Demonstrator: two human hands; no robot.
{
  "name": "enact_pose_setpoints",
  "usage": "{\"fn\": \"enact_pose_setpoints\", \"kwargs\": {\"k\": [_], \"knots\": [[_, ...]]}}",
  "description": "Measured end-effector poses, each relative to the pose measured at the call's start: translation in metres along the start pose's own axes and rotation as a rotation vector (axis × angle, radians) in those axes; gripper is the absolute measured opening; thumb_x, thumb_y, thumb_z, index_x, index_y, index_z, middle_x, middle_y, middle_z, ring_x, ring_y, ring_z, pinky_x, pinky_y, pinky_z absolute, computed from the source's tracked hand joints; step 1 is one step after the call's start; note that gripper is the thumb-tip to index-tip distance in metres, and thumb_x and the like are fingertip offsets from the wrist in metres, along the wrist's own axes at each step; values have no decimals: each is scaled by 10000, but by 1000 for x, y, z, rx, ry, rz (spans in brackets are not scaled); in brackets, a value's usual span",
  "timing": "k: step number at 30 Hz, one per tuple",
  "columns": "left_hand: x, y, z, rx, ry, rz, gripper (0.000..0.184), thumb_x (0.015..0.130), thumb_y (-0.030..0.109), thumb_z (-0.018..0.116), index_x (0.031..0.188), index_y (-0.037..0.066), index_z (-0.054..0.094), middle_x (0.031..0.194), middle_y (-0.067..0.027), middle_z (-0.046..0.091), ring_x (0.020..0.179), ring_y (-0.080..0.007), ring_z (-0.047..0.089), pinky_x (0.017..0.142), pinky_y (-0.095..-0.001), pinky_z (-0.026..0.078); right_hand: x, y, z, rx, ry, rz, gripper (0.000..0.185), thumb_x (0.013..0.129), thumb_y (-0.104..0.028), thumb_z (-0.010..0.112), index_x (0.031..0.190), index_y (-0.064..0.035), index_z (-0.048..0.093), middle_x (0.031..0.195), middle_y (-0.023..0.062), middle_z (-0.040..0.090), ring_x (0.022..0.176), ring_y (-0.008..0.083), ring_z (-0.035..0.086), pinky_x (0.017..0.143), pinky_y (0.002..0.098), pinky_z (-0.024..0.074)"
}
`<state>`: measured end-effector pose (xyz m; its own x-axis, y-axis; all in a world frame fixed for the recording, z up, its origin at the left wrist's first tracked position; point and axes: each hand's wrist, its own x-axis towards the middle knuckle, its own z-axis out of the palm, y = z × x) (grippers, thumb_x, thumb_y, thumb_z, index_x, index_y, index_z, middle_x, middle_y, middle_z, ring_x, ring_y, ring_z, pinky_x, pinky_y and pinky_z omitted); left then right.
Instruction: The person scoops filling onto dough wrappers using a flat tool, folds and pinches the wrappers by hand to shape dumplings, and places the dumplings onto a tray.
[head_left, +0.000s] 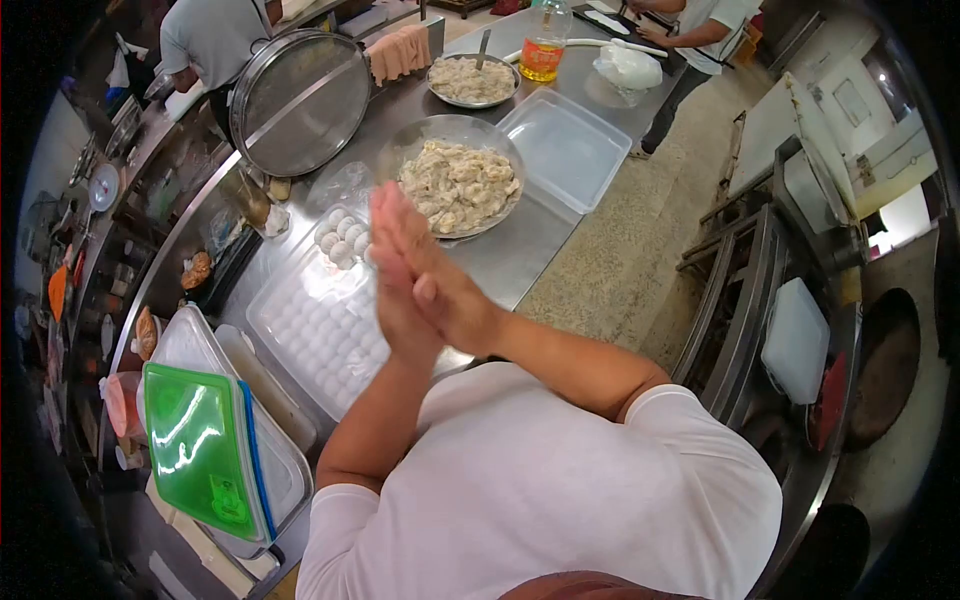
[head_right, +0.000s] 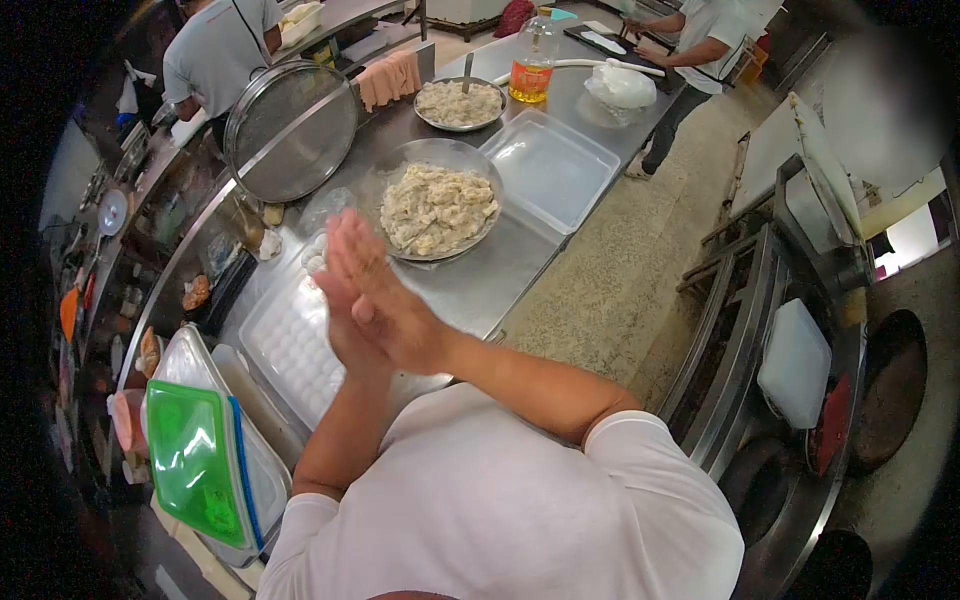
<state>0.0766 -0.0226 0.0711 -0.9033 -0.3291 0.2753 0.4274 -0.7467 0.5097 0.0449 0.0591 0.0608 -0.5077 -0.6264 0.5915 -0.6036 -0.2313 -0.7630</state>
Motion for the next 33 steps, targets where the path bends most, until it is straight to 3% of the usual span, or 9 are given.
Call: {"fn": "enact_pose_setpoints", "kwargs": {"k": [1,5,8,9,15,20,23,29,33], "knots": [[11,1,-14,340,-52,95,808,1059,581,226,1588,-13,89,1667,-161,123,1550,-288,87,1251,-443,96,-5,-2,6,61,-50,47,772,1066,-516,325,1604,-19,81,1676,197,71,1550,376,1,1241,450,38],[36,20,-23,326,47,173,749,1069,558,247,1557,-9,220,1615,-178,265,1512,-288,226,1240,-456,164,-24,-4,13,232,-108,201,836,1034,-550,434,1604,-23,125,1664,163,181,1553,288,83,1231,405,118],[47,27,-50,404,95,156,670,1084,487,310,1518,-24,306,1552,-171,378,1439,-280,362,1183,-437,271,-29,-4,-19,285,-173,367,503,1054,-348,518,1405,12,542,1417,151,568,1351,233,488,1140,352,336],[50,29,-56,485,74,118,646,1087,465,330,1501,-31,340,1526,-165,418,1404,-275,410,1157,-426,308,-35,-2,-21,363,-3,409,335,1032,-261,577,1190,15,685,1099,91,723,1059,161,641,956,309,483],[66,21,-45,1274,-156,156,469,985,318,641,1330,7,579,1277,-175,643,1153,-242,629,1005,-373,462,-80,35,-70,301,273,655,259,1008,-196,622,1144,13,691,1052,61,713,966,123,650,892,276,519],[86,-44,-69,2083,-577,-421,311,918,141,606,1195,2,632,1113,-240,682,1082,-382,650,900,-449,519,-93,58,-95,382,411,718,223,1015,-181,603,1113,-1,692,1023,69,716,932,137,675,871,292,540],[104,-61,-77,2189,-681,-441,216,894,95,535,986,-31,685,1050,-251,702,988,-407,683,829,-489,542,-96,67,-103,384,435,739,213,1011,-179,614,1091,5,685,999,67,710,914,135,672,858,285,545],[163,-55,-58,2372,-833,-493,210,767,34,618,960,13,698,1002,-215,712,990,-379,679,849,-461,536,-107,94,-134,368,472,832,207,1006,-170,621,1082,13,680,988,76,708,909,140,674,863,283,546],[209,9,-68,2056,-887,-303,211,787,54,618,963,53,735,826,-166,715,788,-338,701,723,-419,537,-123,112,-168,402,542,846,212,1001,-174,625,1086,14,676,993,74,707,898,137,670,851,278,541]]}}
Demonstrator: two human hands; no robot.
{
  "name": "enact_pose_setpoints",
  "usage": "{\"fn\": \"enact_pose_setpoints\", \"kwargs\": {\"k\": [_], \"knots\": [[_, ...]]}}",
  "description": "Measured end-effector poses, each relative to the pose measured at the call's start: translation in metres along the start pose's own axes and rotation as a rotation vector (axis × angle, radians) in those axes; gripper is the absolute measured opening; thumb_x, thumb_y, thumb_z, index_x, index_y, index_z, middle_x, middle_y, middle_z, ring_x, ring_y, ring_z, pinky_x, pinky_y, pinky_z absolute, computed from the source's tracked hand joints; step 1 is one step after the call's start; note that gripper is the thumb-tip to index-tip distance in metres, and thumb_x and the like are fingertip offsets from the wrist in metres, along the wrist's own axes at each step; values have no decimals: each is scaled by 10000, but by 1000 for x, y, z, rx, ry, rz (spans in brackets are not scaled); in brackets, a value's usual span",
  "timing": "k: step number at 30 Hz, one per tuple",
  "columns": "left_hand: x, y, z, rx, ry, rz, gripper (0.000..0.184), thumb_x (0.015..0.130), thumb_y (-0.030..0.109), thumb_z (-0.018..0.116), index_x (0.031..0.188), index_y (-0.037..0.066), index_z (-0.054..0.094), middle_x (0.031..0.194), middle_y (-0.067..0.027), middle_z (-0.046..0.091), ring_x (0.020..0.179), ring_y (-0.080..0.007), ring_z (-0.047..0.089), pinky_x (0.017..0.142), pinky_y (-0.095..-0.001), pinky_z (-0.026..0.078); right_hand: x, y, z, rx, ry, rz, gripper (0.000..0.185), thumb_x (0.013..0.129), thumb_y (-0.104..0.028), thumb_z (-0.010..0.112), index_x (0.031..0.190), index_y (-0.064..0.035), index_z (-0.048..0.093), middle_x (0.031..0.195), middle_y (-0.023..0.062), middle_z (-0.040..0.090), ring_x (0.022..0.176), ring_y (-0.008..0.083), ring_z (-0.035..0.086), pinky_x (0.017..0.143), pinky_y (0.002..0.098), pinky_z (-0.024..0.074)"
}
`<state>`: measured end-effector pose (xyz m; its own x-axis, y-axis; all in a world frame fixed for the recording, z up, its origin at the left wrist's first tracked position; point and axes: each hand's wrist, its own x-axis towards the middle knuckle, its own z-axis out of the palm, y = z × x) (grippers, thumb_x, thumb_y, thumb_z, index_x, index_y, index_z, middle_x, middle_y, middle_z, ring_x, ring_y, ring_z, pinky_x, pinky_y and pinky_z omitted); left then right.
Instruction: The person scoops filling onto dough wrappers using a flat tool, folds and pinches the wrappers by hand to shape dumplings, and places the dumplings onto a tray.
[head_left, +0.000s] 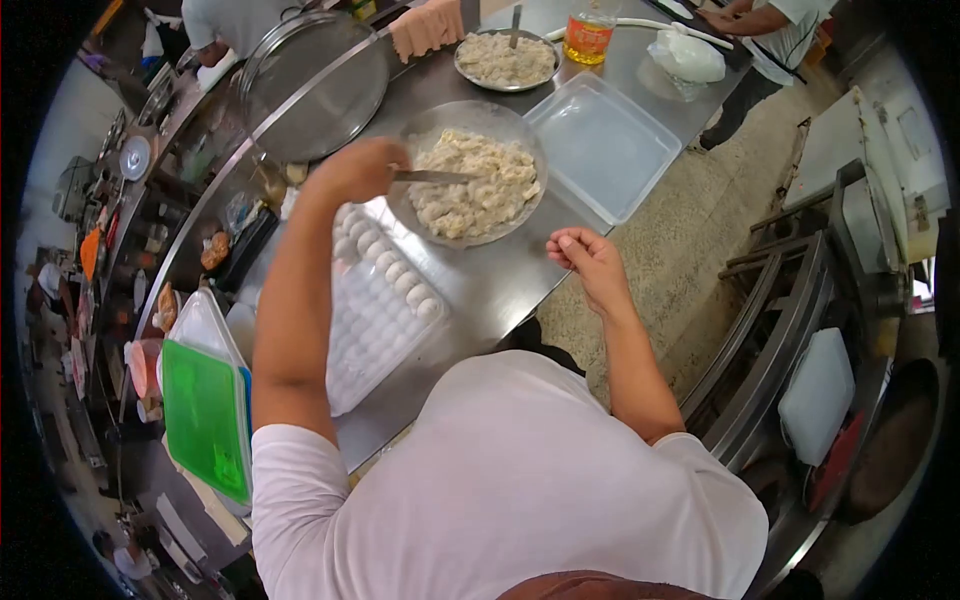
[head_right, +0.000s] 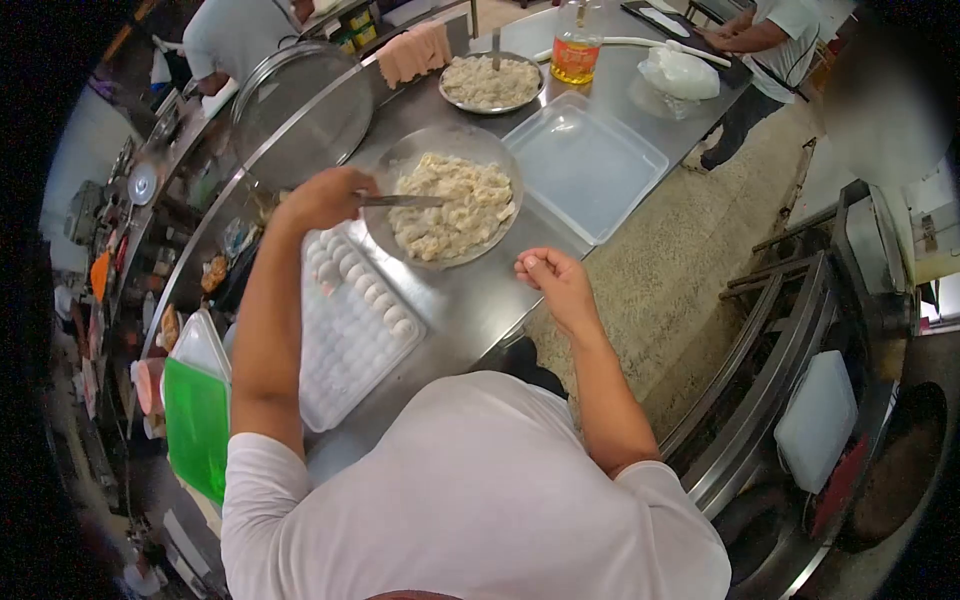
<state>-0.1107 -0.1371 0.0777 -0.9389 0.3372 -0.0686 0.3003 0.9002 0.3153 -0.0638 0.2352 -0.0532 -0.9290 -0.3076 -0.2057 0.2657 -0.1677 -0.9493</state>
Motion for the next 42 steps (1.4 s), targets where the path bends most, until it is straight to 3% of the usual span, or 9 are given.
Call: {"fn": "enact_pose_setpoints", "kwargs": {"k": [2,4,11,18,21,23,27,33,42], "knots": [[3,-3,-18,-122,-137,-263,161,838,81,604,921,24,729,753,-155,700,710,-333,687,665,-418,509,7,0,-17,12,21,-7,212,999,-174,626,1090,12,672,992,71,706,894,133,665,844,274,536],[-7,-12,-6,-68,2,-213,193,879,98,584,973,12,728,761,-186,694,698,-355,668,657,-431,489,14,2,-36,16,60,-32,212,997,-175,628,1094,10,668,992,67,704,890,129,660,837,270,530],[-29,72,11,104,93,-505,303,857,54,569,1077,127,764,990,-216,709,943,-379,690,826,-470,532,36,3,-75,-41,243,2,180,1008,-194,613,1081,-35,655,978,37,683,851,102,641,776,264,521],[-13,82,67,121,-47,-511,348,862,73,568,1179,92,710,1028,-227,708,1005,-387,677,858,-493,526,49,4,-58,-56,160,-41,213,974,-210,648,1056,-14,657,897,3,662,805,96,630,751,250,505],[-36,100,55,167,95,-393,365,890,106,630,1252,69,655,1096,-209,691,1024,-364,668,868,-482,520,50,1,-60,-83,221,-47,206,974,-211,648,1038,-15,654,879,3,654,778,98,628,720,252,515],[-54,116,37,1,453,-185,452,875,87,695,1317,51,608,1117,-177,681,1016,-350,649,903,-437,512,45,2,-65,-89,276,-42,198,975,-212,648,1018,-18,652,868,5,649,763,99,623,700,253,518],[-86,129,35,-415,467,-109,425,865,40,718,1282,46,632,1047,-156,690,947,-289,668,848,-377,529,38,9,-73,-52,346,-8,180,972,-213,652,971,-35,626,829,9,627,710,103,611,640,251,517],[-110,132,85,-675,106,-101,366,901,83,731,1253,27,650,994,-124,706,875,-204,682,757,-322,551,47,30,-82,-34,607,38,234,984,-250,644,993,-26,576,800,49,598,647,130,613,548,286,537],[-122,130,99,-738,69,-106,388,891,84,742,1263,25,647,999,-123,708,897,-206,678,777,-327,560,85,50,-101,38,778,103,336,996,-326,626,971,-28,472,820,92,547,620,203,600,503,337,566]]}}
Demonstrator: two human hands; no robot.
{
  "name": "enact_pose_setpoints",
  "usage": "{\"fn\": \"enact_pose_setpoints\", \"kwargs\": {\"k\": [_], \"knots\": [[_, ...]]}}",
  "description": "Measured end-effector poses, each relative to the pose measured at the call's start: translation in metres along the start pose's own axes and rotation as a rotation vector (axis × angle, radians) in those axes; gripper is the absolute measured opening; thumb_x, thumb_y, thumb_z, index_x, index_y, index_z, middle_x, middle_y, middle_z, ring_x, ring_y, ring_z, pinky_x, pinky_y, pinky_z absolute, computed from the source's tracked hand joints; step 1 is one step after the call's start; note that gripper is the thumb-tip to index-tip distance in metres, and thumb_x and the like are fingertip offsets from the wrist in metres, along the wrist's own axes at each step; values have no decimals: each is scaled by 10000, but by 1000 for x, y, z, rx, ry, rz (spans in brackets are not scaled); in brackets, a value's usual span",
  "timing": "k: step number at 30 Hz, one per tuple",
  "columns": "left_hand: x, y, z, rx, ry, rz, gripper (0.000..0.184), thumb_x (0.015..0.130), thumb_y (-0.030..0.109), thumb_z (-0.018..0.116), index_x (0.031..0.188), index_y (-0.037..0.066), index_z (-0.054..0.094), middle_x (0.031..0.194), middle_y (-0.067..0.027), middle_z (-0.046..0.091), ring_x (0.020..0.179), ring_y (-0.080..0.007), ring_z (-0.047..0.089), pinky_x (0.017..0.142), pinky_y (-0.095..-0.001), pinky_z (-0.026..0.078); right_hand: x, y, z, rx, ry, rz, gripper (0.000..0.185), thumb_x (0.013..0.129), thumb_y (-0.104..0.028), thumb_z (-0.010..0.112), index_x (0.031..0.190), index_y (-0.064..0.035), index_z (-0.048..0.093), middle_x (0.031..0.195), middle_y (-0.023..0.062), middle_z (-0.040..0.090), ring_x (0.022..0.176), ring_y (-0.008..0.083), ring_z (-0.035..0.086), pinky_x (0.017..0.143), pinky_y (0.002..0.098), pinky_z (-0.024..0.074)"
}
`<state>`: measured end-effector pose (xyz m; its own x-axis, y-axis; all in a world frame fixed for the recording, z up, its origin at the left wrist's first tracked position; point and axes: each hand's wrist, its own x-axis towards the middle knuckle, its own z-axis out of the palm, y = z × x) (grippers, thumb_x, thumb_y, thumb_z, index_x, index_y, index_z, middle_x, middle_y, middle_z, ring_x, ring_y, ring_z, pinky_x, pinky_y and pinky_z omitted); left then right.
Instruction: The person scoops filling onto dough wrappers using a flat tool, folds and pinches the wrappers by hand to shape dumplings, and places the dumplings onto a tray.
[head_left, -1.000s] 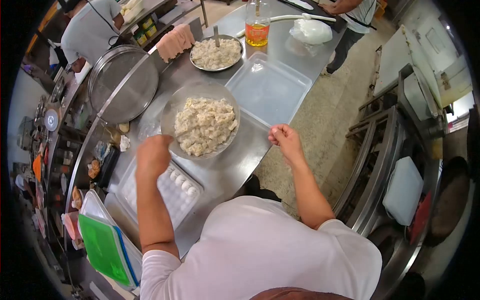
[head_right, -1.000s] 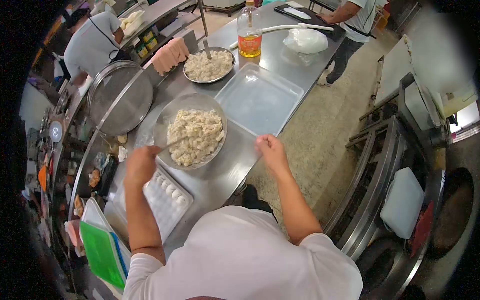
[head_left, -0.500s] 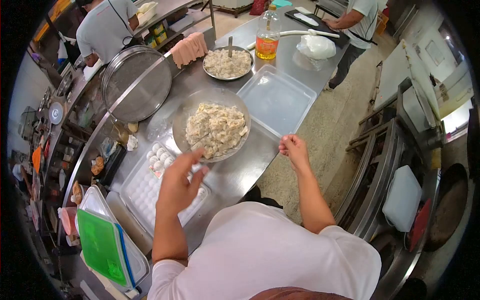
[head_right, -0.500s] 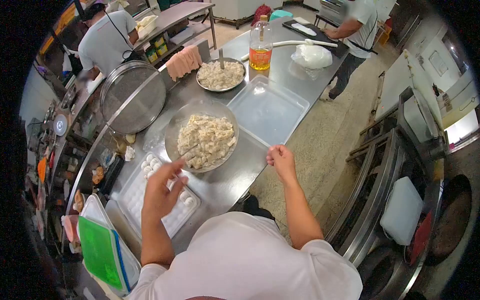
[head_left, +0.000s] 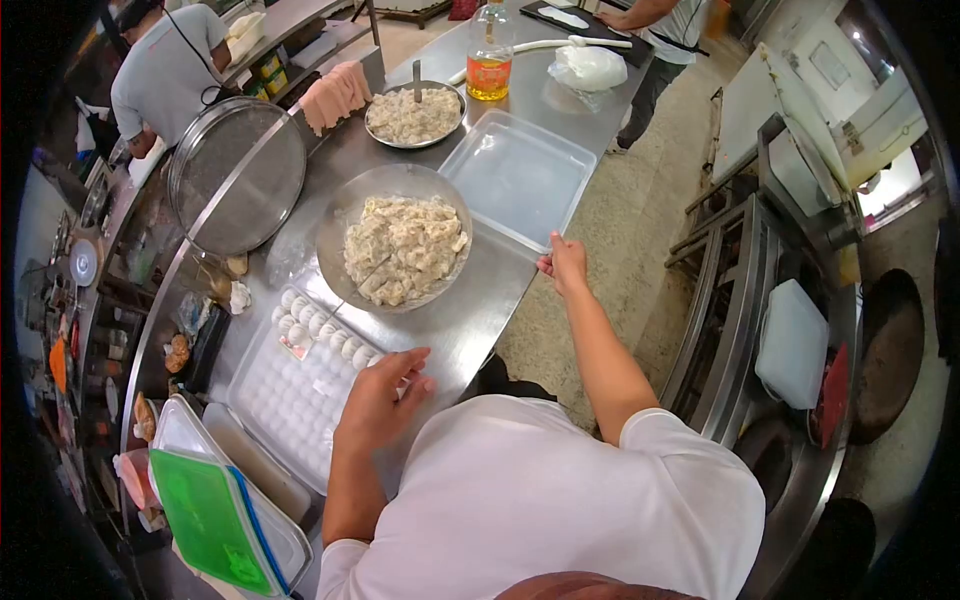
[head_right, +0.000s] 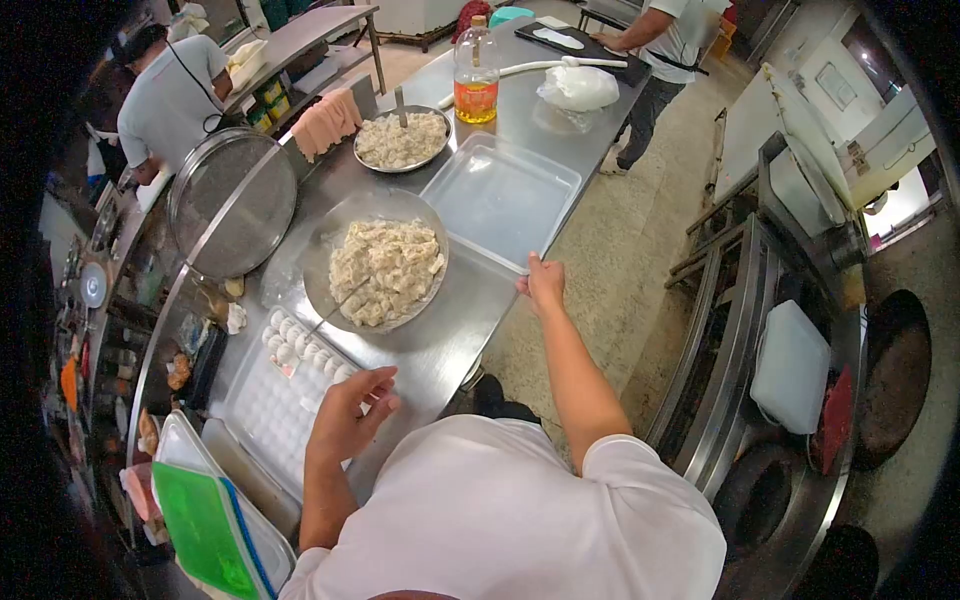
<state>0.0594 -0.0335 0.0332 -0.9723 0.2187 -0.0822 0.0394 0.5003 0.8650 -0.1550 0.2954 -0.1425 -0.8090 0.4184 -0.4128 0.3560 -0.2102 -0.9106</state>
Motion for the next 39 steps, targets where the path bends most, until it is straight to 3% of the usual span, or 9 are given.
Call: {"fn": "enact_pose_setpoints", "kwargs": {"k": [8,12,18,27,37,39], "knots": [[-3,8,5,15,-41,-5,396,905,144,728,1274,31,639,1044,-140,709,905,-230,694,798,-346,562,11,14,3,134,11,56,292,1012,-332,584,996,-62,477,784,85,510,580,217,574,476,337,547],[-5,10,9,-3,-116,2,386,918,151,717,1273,20,640,1062,-161,708,922,-255,701,801,-358,570,-11,10,-3,136,61,64,257,1013,-339,562,973,-97,487,720,70,503,521,207,553,413,338,486],[-7,8,9,-13,-108,10,358,934,138,701,1258,-4,643,1046,-171,718,905,-247,708,785,-362,574,-39,19,-5,72,-156,-7,234,1001,-296,588,877,-114,508,680,34,524,545,171,569,444,313,483],[-3,14,11,-79,-127,48,397,915,151,717,1267,-8,624,1010,-159,697,878,-271,703,771,-365,579,-82,0,24,67,-410,-18,162,985,-225,625,929,-90,555,747,24,562,607,128,564,531,281,518],[4,17,15,-46,-199,27,395,915,153,717,1261,-15,630,1048,-183,698,902,-265,703,786,-367,580,-80,7,2,84,-359,32,129,964,-191,630,958,-75,574,763,25,571,625,124,562,546,277,516],[6,15,17,-31,-220,40,394,919,170,714,1258,-13,634,1052,-184,703,909,-267,704,785,-371,578,-70,1,-5,42,-296,10,181,987,-255,623,912,-114,537,743,16,557,601,126,541,550,294,496]]}}
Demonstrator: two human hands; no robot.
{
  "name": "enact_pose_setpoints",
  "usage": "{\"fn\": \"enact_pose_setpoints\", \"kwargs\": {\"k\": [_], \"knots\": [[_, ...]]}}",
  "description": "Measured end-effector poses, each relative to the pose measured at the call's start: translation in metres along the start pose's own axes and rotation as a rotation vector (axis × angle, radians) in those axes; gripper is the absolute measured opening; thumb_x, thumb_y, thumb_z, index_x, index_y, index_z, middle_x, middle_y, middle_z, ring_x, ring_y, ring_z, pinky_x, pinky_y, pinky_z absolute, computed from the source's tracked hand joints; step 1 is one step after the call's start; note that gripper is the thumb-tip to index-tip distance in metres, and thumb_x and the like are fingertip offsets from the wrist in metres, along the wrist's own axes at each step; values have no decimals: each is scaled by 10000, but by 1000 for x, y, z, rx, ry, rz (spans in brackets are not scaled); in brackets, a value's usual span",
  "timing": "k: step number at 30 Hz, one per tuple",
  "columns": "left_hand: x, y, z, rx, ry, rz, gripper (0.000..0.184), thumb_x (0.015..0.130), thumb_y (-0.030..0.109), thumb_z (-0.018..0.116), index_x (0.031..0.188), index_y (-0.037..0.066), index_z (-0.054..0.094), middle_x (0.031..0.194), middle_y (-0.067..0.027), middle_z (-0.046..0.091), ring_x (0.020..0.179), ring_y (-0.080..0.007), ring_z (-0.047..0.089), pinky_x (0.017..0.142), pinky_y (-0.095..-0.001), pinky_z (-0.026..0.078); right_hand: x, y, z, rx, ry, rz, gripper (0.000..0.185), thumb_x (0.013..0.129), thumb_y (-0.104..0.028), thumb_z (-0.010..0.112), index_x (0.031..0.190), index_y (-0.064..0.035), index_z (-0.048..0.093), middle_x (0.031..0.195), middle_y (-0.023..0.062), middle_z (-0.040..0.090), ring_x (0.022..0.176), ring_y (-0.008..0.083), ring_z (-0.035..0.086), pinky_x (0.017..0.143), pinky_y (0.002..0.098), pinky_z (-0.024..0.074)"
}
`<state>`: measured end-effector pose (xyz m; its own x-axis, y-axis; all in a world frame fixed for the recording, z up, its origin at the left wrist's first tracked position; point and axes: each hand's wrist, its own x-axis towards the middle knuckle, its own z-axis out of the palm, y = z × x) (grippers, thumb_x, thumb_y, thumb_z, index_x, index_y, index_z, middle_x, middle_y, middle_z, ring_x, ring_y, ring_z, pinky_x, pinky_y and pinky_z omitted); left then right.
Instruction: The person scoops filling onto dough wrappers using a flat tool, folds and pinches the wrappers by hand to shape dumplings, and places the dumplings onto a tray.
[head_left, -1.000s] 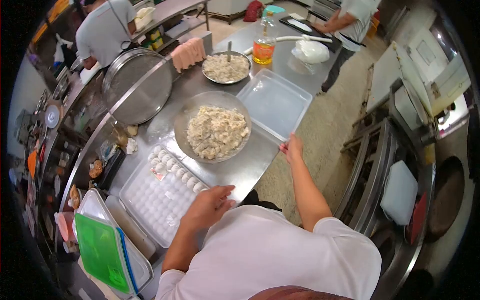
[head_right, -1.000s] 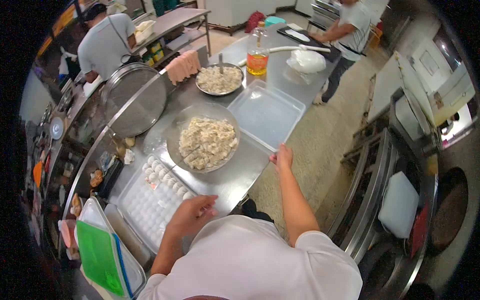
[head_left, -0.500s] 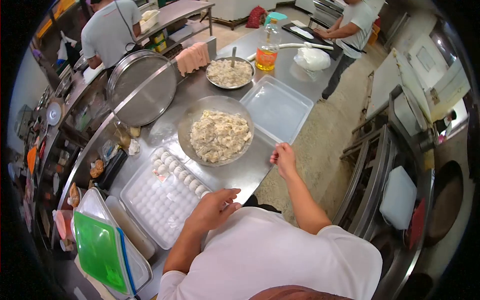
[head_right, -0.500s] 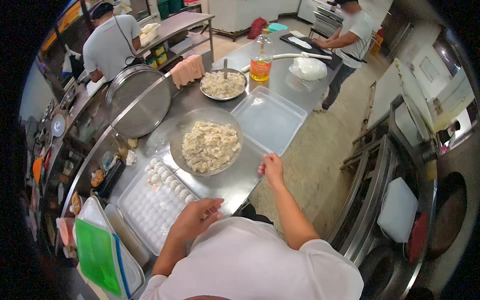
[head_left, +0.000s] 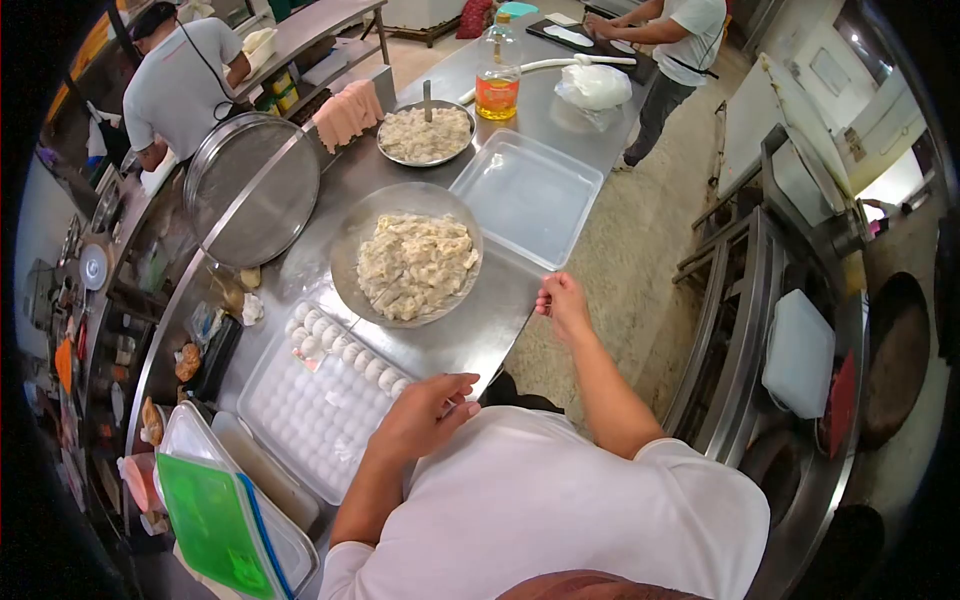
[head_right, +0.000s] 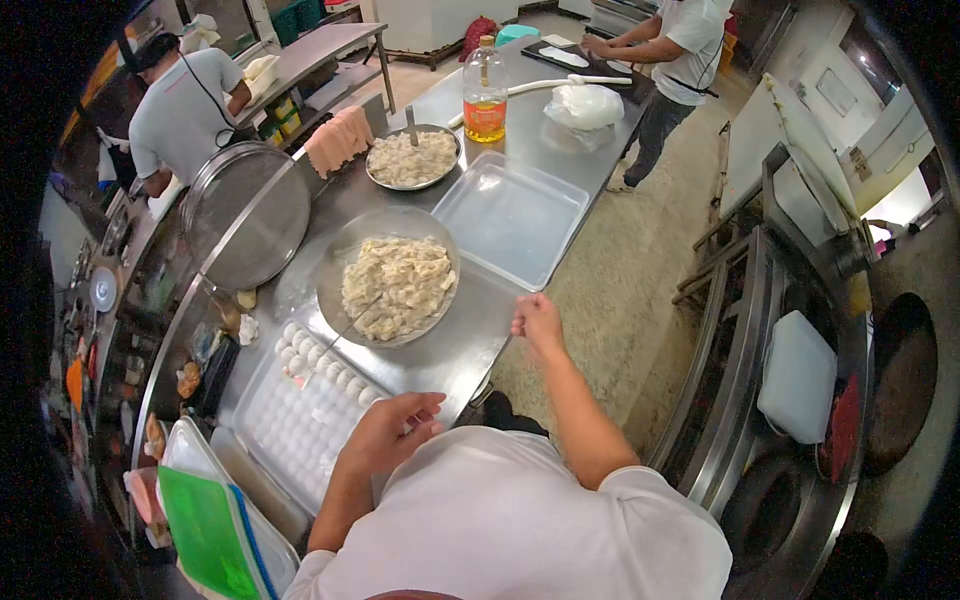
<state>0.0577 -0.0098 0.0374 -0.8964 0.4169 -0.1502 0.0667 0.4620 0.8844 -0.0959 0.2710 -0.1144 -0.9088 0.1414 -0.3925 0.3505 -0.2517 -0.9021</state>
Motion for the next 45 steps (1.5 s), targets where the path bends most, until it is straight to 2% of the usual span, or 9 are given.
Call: {"fn": "enact_pose_setpoints", "kwargs": {"k": [9,18,24,27,37,40,42,43,45], "knots": [[21,4,3,-36,-57,-24,376,922,168,726,1261,20,656,1069,-129,723,915,-213,703,779,-344,562,82,-19,-27,-207,350,-118,295,956,-300,667,884,-73,493,617,34,516,462,156,505,447,315,452],[48,13,6,-28,-69,-53,378,931,215,706,1240,6,648,1016,-171,706,905,-301,705,776,-385,579,137,-7,-41,-425,357,-238,243,940,-222,672,859,-54,517,652,70,558,479,187,555,449,346,502],[61,17,8,-43,-84,-101,379,933,214,702,1236,-4,642,1028,-190,693,912,-322,702,793,-402,579,145,-42,-47,-396,342,-169,210,945,-203,653,882,-45,529,661,71,568,489,188,572,469,354,525],[63,16,10,-23,-61,-69,381,928,161,716,1258,-12,638,1038,-158,713,920,-248,703,795,-361,570,162,-47,-53,-371,364,-190,203,945,-198,651,890,-46,529,657,62,567,483,182,564,467,349,521],[57,13,13,-29,-79,-101,394,929,162,710,1274,-10,627,1057,-166,707,925,-262,705,803,-367,573,190,-52,-60,-311,347,-202,208,946,-221,657,900,-58,537,642,37,531,456,158,510,421,319,463],[53,12,12,-30,-70,-76,395,928,162,709,1274,-10,626,1058,-168,707,925,-266,705,801,-370,575,178,-58,-55,-285,393,-145,238,940,-254,678,910,-56,548,659,24,531,508,137,517,459,297,456],[47,15,11,-46,-71,-119,396,923,157,712,1271,-12,627,1058,-175,706,921,-270,707,798,-371,576,170,-43,-60,-575,564,-546,278,911,-263,707,914,-14,583,763,73,605,613,155,565,585,264,478],[43,15,11,-48,-68,-120,396,923,157,712,1271,-12,627,1058,-175,706,921,-270,707,798,-371,576,159,-36,-61,-577,561,-547,278,911,-263,707,914,-14,583,763,73,605,613,155,565,585,264,478],[36,14,10,-54,-55,-103,396,917,155,717,1266,-12,629,1048,-176,707,911,-274,708,793,-372,575,100,-38,-42,-404,228,-564,205,921,-214,704,919,-32,609,826,21,613,710,113,542,670,254,463]]}}
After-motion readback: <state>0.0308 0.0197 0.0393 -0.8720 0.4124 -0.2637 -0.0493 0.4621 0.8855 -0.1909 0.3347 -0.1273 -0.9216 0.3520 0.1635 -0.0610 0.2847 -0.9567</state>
